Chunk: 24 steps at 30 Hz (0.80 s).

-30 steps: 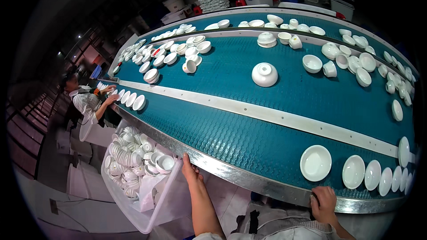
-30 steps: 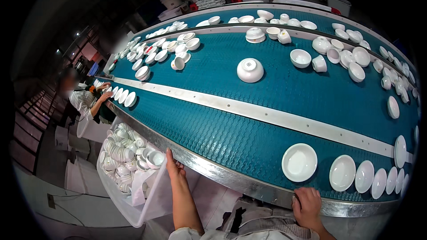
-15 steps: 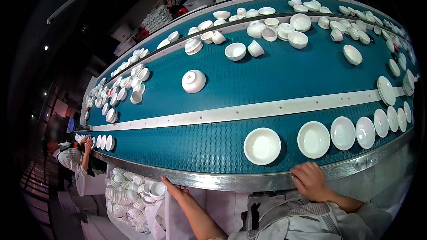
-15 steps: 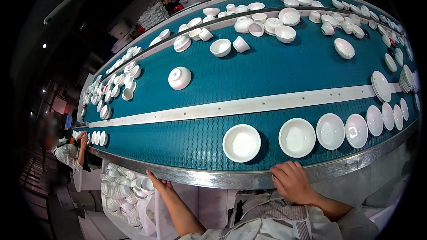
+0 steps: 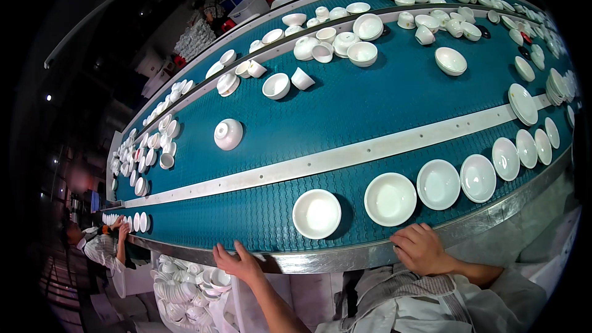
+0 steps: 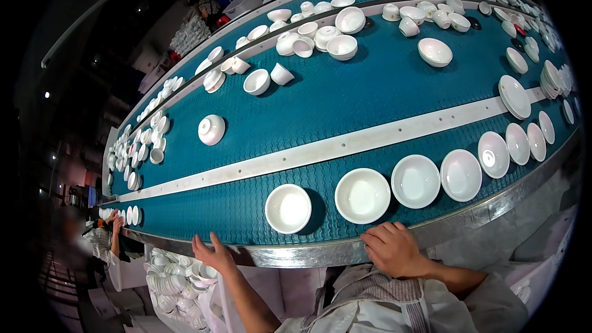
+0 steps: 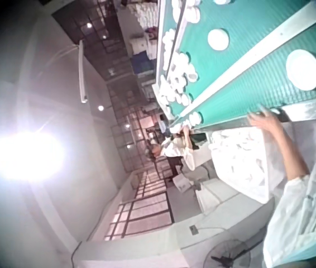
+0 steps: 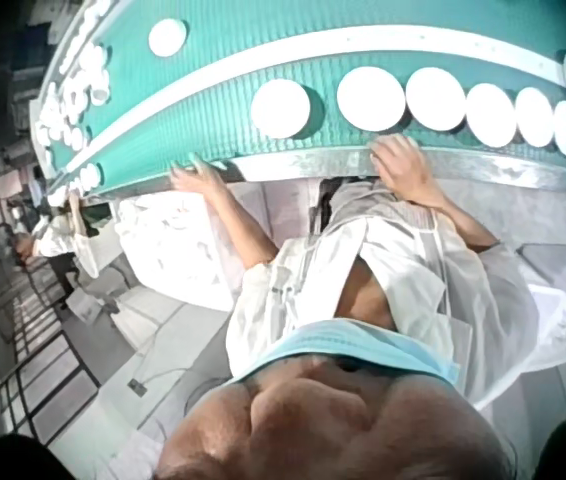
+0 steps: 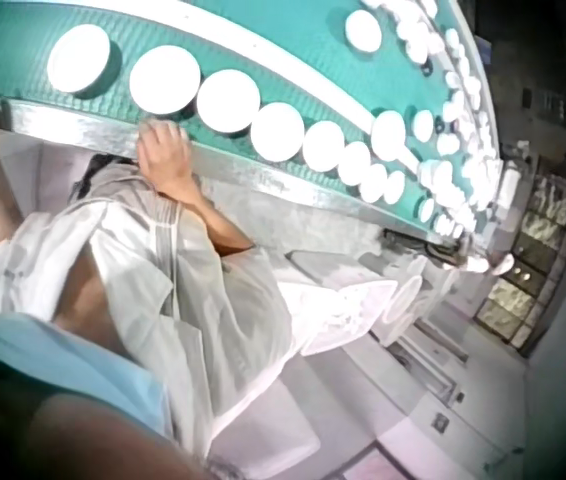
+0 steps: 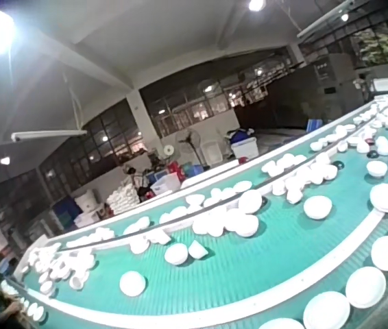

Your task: The person sorts ceramic bowls and plates on a moving conveyor belt, picking them up by hand and placing them into white bins. They also handle small red lids and a spoon during the sorting process.

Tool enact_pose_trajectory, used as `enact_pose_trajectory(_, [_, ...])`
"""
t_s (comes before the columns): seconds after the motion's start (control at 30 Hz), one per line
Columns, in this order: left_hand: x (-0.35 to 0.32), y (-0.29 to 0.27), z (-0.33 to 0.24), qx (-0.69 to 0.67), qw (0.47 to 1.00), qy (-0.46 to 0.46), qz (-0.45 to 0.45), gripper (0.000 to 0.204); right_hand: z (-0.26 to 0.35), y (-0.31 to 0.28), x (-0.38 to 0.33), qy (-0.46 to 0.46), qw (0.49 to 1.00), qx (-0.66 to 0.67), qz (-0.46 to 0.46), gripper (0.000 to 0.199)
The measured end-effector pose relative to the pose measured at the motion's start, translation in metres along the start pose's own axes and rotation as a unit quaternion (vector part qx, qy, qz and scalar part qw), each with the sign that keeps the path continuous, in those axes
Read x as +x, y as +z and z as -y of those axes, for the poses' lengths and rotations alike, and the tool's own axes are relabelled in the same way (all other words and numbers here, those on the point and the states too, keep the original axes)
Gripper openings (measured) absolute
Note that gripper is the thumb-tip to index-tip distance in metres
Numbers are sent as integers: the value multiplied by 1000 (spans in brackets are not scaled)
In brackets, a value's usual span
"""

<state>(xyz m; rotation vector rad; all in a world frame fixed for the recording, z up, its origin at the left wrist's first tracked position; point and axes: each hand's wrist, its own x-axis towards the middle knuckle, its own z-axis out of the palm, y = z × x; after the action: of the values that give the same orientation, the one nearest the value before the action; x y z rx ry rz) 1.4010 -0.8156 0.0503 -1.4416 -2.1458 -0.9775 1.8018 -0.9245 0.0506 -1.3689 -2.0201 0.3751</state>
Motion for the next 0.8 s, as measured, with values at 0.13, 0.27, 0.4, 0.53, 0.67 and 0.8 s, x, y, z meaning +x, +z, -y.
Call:
enact_pose_trajectory(0.13, [-31,37,-123,-189,947,59,251,63,-17,-6,-10,-7,1000,-4,-1,26])
enact_pose_trajectory(0.27, [-57,39,-171,-195,872,171,416,71,-42,-10,-24,-13,1000,-21,3,24])
enact_pose_trajectory(0.4, [4,83,-227,-183,883,254,351,66,-69,-15,-48,-29,998,15,-44,25])
enact_pose_trajectory(0.53, [95,200,-297,-178,933,233,209,61,-85,-46,-39,-46,991,42,-114,26])
enact_pose_trajectory(0.67, [152,290,-326,-37,946,156,282,63,-111,-94,34,-17,988,-17,-155,26])
enact_pose_trajectory(0.8, [145,344,-349,-115,937,134,302,34,-166,-98,99,196,951,209,-118,23])
